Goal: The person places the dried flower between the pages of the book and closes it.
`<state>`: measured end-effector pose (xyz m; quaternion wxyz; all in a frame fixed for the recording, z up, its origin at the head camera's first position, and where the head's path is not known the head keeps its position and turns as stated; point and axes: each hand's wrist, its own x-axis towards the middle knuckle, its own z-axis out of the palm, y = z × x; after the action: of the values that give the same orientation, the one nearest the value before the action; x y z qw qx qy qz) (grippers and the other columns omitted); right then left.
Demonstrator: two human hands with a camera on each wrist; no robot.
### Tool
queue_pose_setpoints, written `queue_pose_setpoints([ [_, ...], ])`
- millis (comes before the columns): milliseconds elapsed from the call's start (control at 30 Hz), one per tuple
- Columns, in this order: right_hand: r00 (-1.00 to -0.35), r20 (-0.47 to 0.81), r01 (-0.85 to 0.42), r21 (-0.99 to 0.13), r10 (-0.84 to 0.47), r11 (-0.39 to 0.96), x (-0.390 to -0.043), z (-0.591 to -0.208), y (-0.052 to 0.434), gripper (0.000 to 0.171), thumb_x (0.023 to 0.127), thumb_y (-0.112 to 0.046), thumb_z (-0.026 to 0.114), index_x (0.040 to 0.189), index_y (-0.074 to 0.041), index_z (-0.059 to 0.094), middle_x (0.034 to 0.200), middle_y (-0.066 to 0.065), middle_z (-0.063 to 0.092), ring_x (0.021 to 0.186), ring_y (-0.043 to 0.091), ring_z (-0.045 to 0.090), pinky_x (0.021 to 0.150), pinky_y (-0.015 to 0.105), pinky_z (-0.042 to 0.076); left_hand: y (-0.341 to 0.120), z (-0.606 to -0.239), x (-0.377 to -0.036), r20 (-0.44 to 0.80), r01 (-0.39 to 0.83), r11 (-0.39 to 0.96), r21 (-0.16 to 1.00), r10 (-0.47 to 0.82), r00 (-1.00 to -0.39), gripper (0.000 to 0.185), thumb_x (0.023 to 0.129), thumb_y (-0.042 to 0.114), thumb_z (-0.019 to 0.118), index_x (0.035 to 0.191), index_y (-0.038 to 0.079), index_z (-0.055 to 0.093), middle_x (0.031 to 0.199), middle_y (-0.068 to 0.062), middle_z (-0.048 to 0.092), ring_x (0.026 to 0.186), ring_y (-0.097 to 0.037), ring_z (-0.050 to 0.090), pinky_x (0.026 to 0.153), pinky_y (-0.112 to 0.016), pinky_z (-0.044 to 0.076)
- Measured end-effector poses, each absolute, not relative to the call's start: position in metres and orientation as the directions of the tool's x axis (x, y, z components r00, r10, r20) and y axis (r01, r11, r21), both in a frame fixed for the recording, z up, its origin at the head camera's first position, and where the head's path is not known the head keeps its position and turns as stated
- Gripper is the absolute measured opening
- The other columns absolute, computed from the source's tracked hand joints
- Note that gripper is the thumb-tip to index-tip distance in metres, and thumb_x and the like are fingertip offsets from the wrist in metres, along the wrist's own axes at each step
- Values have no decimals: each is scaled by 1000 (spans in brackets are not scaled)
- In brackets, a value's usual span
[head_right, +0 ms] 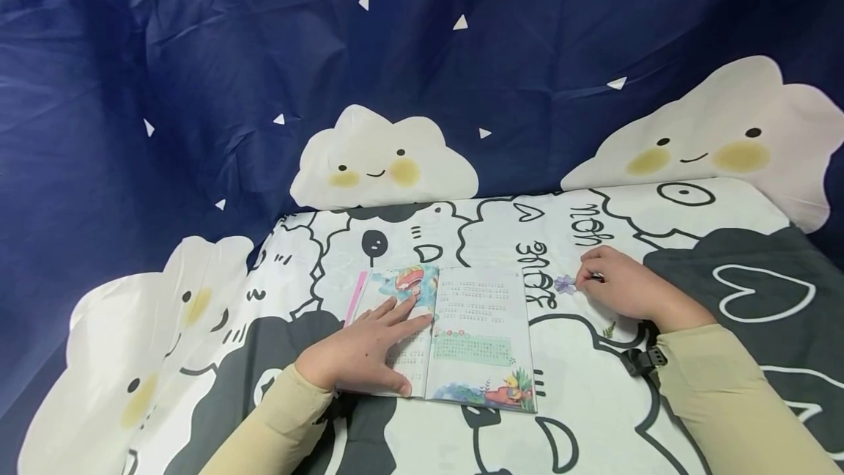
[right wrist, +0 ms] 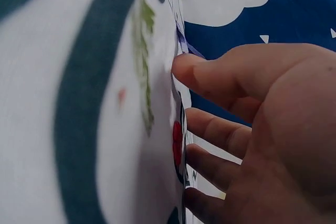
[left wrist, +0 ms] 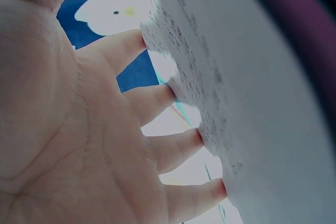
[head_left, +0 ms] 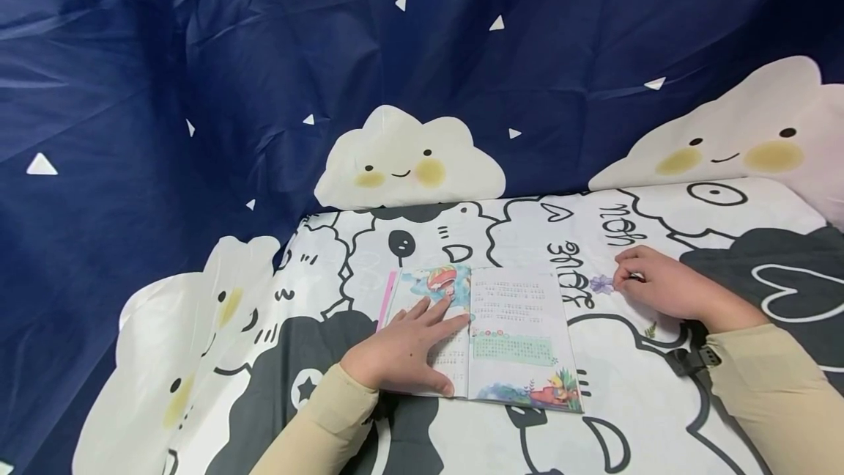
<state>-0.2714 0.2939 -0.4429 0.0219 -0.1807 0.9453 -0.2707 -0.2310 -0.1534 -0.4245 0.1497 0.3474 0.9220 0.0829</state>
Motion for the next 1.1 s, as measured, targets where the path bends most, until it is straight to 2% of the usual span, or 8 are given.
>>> queue_pose_setpoints([
  [267,-939,74,-325,-512,-336,795,-274,-445,291,14,99,-17,65,87,-19,72,127,28,54,119,46,50,93,57,43,-153,-425,-231,-205,623,743,245,668,-716,106,73,62,83,160,42,26,169,-1,15,152,-38,16,116,-63,23],
  [433,-947,72,-305,-500,-312,811,-276,-441,285,20,101,-22,63,85,-17,73,120,26,55,112,44,53,88,56,45,-154,-426,-232,-203,624,742,244,669,-715,107,73,62,83,160,43,25,169,-1,15,152,-38,16,115,-64,23],
  [733,-946,87,-314,-485,-312,816,-276,-439,284,17,100,-19,64,87,-15,75,118,23,60,111,44,55,90,59,45,-155,-427,-232,-207,624,740,249,670,-713,107,73,63,82,160,43,25,169,-1,14,152,-37,15,115,-64,23],
  [1100,-942,112,-329,-482,-316,812,-273,-437,285,17,100,-21,63,87,-22,74,113,11,65,109,33,59,89,51,45,-153,-427,-232,-227,614,747,255,664,-713,107,73,64,82,160,44,24,169,0,13,153,-36,13,115,-64,22],
])
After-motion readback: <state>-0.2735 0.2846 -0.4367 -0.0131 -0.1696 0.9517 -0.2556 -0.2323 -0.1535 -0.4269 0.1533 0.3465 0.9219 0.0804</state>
